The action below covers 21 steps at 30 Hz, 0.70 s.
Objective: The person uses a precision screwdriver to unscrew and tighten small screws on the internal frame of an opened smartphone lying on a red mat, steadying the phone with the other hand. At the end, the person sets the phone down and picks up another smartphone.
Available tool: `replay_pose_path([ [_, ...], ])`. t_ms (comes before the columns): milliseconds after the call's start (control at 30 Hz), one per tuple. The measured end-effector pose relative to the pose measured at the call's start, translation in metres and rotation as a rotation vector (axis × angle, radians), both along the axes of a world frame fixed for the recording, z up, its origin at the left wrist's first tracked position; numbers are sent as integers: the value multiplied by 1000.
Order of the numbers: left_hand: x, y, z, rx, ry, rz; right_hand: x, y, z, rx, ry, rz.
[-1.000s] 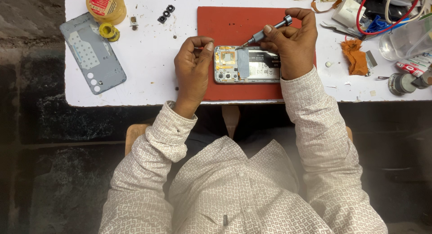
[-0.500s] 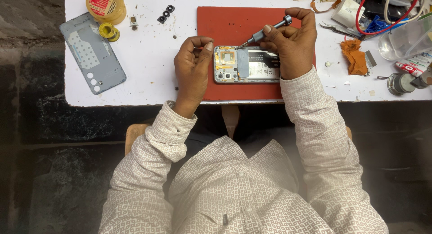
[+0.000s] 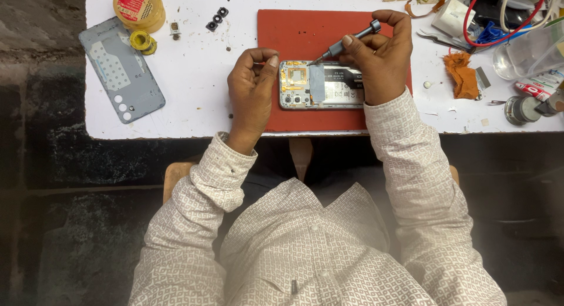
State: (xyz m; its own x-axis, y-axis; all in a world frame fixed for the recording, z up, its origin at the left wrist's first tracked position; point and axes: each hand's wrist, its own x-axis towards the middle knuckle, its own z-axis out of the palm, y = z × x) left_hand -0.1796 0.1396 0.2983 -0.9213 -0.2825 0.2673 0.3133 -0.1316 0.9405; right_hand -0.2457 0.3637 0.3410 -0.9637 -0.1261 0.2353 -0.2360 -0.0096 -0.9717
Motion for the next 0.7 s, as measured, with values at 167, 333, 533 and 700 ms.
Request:
replay_pose_path([
  [167,-1,0,-1,4,-1,1,6,-2,-1,117,245,37],
  [333,0,1,-1,9,4,0,19,-9,9,355,569,13],
  [533,1,1,0,16,-11,-1,26,-18,18,405,659,57],
  [700,2,1,1,20,-3,-6,28,-17,19,395,644,74],
])
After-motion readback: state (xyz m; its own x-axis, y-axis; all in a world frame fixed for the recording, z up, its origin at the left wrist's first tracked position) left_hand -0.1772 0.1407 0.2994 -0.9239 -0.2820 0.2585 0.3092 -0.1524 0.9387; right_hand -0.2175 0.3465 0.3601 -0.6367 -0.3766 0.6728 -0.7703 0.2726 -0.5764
